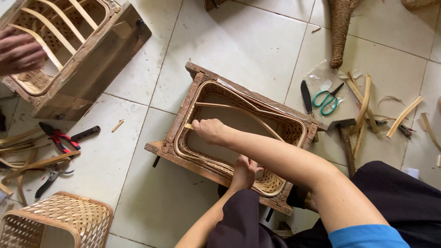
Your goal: The person sits on the workshop floor and fits a woven bamboo panel into a wooden basket frame, presses and tucks the rim strips around the edge, and adds curved bamboo ribs across the basket body, picking up strips from the floor and reaching for scissors.
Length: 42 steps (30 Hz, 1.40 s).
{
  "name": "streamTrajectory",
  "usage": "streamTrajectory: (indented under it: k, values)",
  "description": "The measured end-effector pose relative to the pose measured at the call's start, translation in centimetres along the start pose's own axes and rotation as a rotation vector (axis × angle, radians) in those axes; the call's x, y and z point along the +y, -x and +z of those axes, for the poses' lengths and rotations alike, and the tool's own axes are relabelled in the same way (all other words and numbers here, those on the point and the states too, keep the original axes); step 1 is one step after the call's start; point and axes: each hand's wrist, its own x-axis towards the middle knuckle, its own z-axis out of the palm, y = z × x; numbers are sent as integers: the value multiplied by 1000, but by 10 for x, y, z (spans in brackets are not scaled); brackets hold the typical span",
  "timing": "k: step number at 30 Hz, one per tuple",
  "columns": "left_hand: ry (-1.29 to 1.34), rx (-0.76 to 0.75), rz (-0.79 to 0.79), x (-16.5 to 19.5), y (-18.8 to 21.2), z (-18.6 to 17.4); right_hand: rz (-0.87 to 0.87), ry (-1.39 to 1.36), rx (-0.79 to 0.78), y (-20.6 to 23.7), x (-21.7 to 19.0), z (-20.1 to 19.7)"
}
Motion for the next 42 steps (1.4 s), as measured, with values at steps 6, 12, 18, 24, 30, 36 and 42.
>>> streamTrajectory:
  k: [6,12,18,24,30,36,42]
  values:
    - [17,-22,-3,11,1,-3,-21,-10,-7,1,-2,-5]
    - [-2,-2,3,-18,-7,-2,-23,29,-1,0,-8,-8]
    - [-208,-102,205,-28,-45,-17,-101,330,177,44,5,-31]
    - [-947,-179,302,37,-13,-90,-419,420,231,223,21,-40]
    - [-1342,-320,904,62,35,-150,-128,144,-49,296,-13,57]
    - [-1465,-276,977,44,14,-160,-82,-6,-172,290,9,73]
    - [-1427,-55,797,57,-33,-130,-16,324,-75,246,83,-2]
